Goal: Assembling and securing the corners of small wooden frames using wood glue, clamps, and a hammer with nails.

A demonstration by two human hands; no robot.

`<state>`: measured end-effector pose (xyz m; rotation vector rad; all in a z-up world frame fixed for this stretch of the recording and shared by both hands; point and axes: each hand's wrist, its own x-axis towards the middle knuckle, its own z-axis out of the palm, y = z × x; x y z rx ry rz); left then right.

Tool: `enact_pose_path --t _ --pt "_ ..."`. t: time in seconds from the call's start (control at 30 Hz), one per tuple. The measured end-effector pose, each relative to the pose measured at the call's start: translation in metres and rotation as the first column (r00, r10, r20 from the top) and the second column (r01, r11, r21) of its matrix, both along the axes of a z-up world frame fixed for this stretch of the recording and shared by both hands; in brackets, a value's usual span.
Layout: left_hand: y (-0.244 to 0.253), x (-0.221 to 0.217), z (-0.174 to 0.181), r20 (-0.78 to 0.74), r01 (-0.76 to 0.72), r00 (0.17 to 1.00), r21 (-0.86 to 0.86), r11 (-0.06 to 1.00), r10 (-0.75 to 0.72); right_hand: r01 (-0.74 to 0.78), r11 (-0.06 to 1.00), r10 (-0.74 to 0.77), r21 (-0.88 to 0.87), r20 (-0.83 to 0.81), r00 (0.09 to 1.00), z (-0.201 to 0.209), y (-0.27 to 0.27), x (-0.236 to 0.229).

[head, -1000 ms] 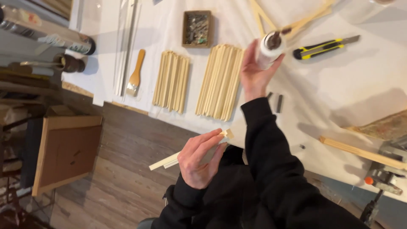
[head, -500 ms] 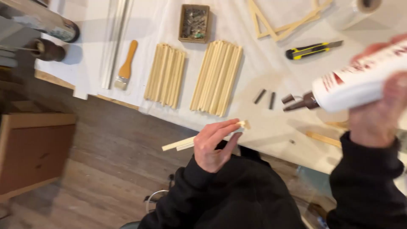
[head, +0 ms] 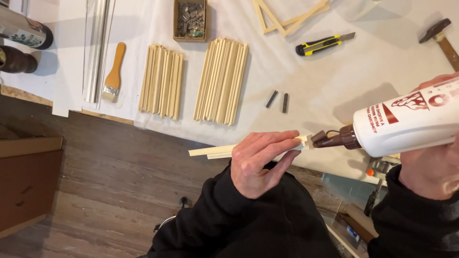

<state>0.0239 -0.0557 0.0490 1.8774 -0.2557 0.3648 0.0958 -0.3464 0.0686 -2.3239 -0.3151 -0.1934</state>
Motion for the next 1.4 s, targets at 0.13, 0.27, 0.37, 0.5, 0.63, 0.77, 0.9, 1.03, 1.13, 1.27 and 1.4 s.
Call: enact_pose_path --t 0.13,0.27,0.37,0.5,0.63,0.77,0.9,1.03,1.13,1.27,1.4 --pt "-0.002 0.0 0.004 0.001 0.013 1.0 0.013 1.0 -0.013 0.02 0.878 0.06 0.478 -0.153 0.986 -0.026 -0.02 -0.007" --pt "-0.004 0.001 0.005 -0.014 0.031 0.999 0.011 0.999 -0.031 0.044 0.779 0.078 0.625 -0.167 0.983 -0.031 -0.025 -0.004" --pt "-0.006 0.0 0.004 0.0 0.014 1.0 0.018 1.0 -0.014 0.014 0.817 0.093 0.576 -0.155 0.984 -0.018 -0.014 -0.003" --pt "-0.007 0.001 0.006 -0.008 0.023 1.0 0.042 0.999 -0.022 0.049 0.85 0.04 0.524 -0.156 0.987 -0.015 -0.011 -0.007" --pt "-0.007 0.001 0.01 -0.016 0.015 1.0 0.082 0.997 -0.014 0.04 0.832 0.043 0.554 -0.137 0.99 -0.021 -0.018 -0.005" --pt "-0.008 0.0 0.01 -0.022 0.013 1.0 0.084 0.996 -0.012 0.025 0.836 0.053 0.548 -0.127 0.99 -0.015 -0.014 -0.004" --pt "-0.009 -0.001 0.012 -0.032 0.009 0.999 0.098 0.995 -0.006 0.008 0.85 0.076 0.527 -0.138 0.988 -0.015 -0.015 -0.001" --pt "-0.01 0.0 0.009 -0.028 0.019 0.999 0.11 0.994 -0.016 0.001 0.858 0.093 0.514 -0.156 0.983 -0.016 -0.019 0.002" --pt "-0.01 0.0 0.009 -0.032 0.014 0.999 0.109 0.994 -0.011 0.011 0.863 0.091 0.505 -0.178 0.98 -0.024 -0.029 0.004" --pt "-0.01 0.0 0.007 -0.018 0.027 1.0 0.113 0.993 -0.025 0.018 0.87 0.09 0.493 -0.195 0.977 -0.03 -0.037 -0.001" --pt "-0.01 -0.001 0.008 -0.036 0.031 0.999 0.11 0.993 -0.028 0.019 0.868 0.079 0.497 -0.175 0.981 -0.025 -0.03 -0.002"
